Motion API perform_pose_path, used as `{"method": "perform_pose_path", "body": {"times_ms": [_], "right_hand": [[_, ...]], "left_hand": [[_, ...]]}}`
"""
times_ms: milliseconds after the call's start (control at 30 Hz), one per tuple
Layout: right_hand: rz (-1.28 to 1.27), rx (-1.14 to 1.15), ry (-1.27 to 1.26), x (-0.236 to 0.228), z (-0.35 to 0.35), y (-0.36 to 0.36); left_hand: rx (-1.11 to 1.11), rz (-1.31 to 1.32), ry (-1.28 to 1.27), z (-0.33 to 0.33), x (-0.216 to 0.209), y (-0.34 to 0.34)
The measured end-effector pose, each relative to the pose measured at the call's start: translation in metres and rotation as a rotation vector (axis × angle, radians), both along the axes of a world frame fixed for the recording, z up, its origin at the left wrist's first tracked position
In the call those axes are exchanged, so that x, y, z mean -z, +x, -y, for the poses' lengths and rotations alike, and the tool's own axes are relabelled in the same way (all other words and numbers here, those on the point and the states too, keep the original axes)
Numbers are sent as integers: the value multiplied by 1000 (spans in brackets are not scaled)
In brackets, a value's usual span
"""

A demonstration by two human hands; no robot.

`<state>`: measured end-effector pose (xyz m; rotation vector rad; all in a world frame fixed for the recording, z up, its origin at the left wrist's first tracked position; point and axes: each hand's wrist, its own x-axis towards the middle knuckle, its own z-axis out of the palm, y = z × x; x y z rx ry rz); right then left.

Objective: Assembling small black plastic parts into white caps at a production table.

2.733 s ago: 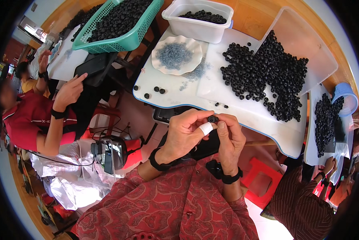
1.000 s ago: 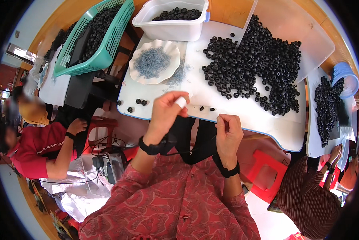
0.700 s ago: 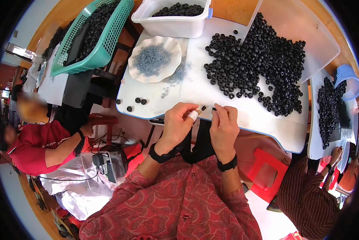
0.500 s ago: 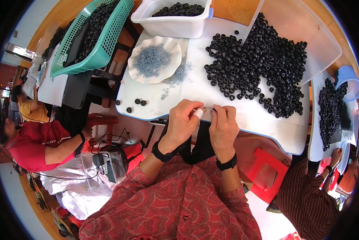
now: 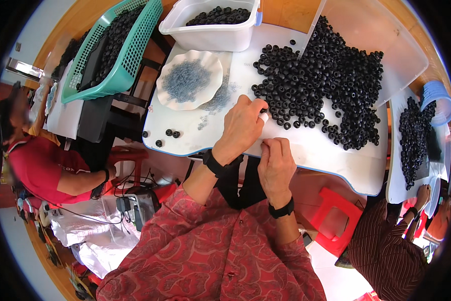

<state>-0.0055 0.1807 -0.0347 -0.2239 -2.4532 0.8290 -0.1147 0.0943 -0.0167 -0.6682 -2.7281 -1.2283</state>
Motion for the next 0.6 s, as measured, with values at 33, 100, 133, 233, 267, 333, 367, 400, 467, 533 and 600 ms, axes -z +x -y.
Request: {"method": "perform_pose_path", "body": {"times_ms": [33, 100, 133, 233, 267, 333, 367, 400, 467, 533, 600], "right_hand": [[-4, 1, 0, 1, 0, 0], [-7, 1, -8, 2, -1, 0], [-6, -1, -15, 2, -1, 1], [-11, -6, -26, 3, -1, 2], [-13, -8, -28, 3, 0, 2], [-7, -2, -35, 3, 0, 2], [-4, -1, -38, 3, 0, 3], [-9, 0, -32, 3, 0, 3], [-19, 1, -20, 3, -1, 3], [-16, 5, -18, 3, 0, 3], [-18, 8, -14, 3, 1, 3]], "left_hand": [[-4, 14, -18, -1, -2, 1], [-5, 8, -26, 0, 0, 2], [-6, 5, -30, 0, 1, 2], [-9, -48, -33, 1, 6, 3], [-6, -71, -38, 1, 9, 3], [2, -118, -46, 2, 11, 4], [0, -131, -18, 2, 12, 5], [-2, -144, 10, 3, 12, 6], [6, -118, 141, 8, 13, 7], [29, -36, 343, 17, 12, 8], [77, 420, 743, 28, 4, 15]]}}
